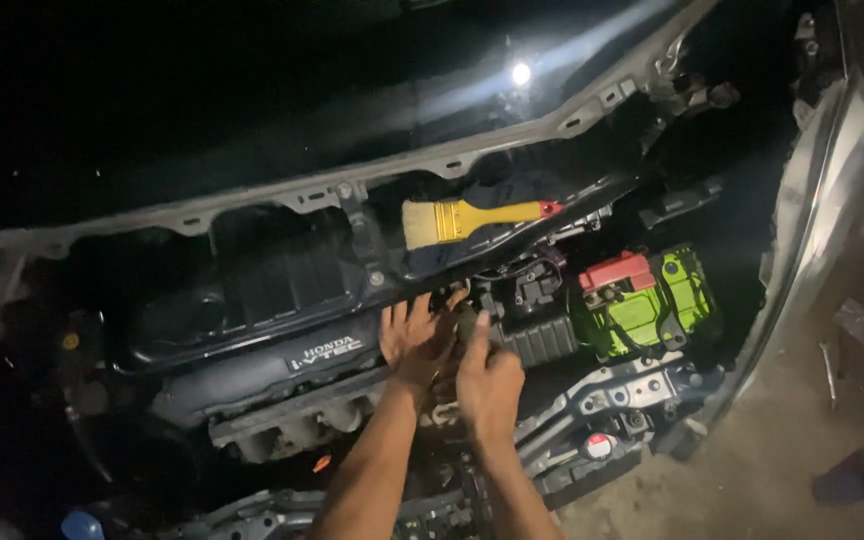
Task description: The person cleans the front bumper and headlight area of a car using a yellow brush and a dark cloth. They then move to the engine bay to clean the radiator support and surrounding components with the same tools.
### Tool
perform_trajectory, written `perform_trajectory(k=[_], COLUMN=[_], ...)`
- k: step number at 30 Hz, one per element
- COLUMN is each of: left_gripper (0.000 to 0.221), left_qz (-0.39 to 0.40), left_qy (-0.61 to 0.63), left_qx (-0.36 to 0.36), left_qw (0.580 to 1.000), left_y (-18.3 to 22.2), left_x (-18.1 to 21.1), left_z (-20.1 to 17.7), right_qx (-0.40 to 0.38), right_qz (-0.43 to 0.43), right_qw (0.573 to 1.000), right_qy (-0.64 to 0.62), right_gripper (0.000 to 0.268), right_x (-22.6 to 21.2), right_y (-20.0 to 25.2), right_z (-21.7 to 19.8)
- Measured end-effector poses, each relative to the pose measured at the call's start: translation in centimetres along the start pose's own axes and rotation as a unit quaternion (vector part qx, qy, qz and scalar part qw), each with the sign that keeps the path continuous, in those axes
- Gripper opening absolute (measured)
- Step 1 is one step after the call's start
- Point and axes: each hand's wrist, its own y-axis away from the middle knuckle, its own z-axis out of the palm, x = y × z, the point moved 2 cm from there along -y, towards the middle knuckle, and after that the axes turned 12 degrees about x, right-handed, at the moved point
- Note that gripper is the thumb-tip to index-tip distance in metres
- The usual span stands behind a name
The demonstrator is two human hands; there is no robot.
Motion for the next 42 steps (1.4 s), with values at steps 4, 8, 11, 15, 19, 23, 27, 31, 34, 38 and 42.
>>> perform_trajectory(k=[4,8,11,15,19,23,27,31,34,38,42], left_gripper=[0.055,0.051,0.041,0.045,0.041,0.036,0.024,0.048,0.037,0.046,0.046], left_qz=[0.178,0.266,0.204,0.278,0.128,0.199,0.229,0.204,0.177,-0.196,0.119], left_qy=[-0.108,-0.078,-0.013,-0.028,0.058,-0.121,-0.129,-0.12,-0.059,0.043,-0.092], left_qx=[0.02,0.198,0.154,0.276,0.273,0.267,0.251,0.091,0.09,-0.152,0.036], left_qw=[0.978,0.94,0.967,0.92,0.952,0.935,0.932,0.967,0.978,0.968,0.988], left_y=[-0.4,0.5,0.0,0.4,0.2,0.1,0.1,-0.6,-0.2,-0.9,-0.1], left_x=[2.4,3.3,1.3,3.2,2.8,2.0,0.8,3.3,1.2,14.6,0.1], left_z=[-5.3,-7.4,-3.9,-6.5,-5.6,-3.8,-3.0,-7.0,-2.5,-23.0,-0.1], right_qx=[-0.084,-0.071,-0.098,-0.119,-0.048,0.105,0.062,-0.009,0.05,0.046,-0.062], right_qz=[-0.06,-0.2,-0.04,-0.075,-0.248,-0.345,-0.307,-0.316,-0.32,-0.353,-0.314], right_qw=[0.993,0.975,0.984,0.974,0.966,0.908,0.919,0.936,0.923,0.916,0.933], right_qy=[0.061,0.06,0.144,0.177,0.051,0.214,0.238,0.153,0.207,0.184,0.167], right_gripper=[0.077,0.036,0.067,0.085,0.058,0.044,0.054,0.042,0.049,0.066,0.047], right_x=[0.6,1.6,-0.9,-0.7,1.3,2.4,1.4,1.5,3.3,2.7,1.2], right_y=[0.6,-0.2,-1.2,-0.7,-0.6,-0.8,-1.1,-0.9,-2.2,-1.8,-2.0], right_z=[0.5,0.0,-1.1,-1.3,-0.1,1.7,0.1,-0.1,0.4,0.3,0.2])
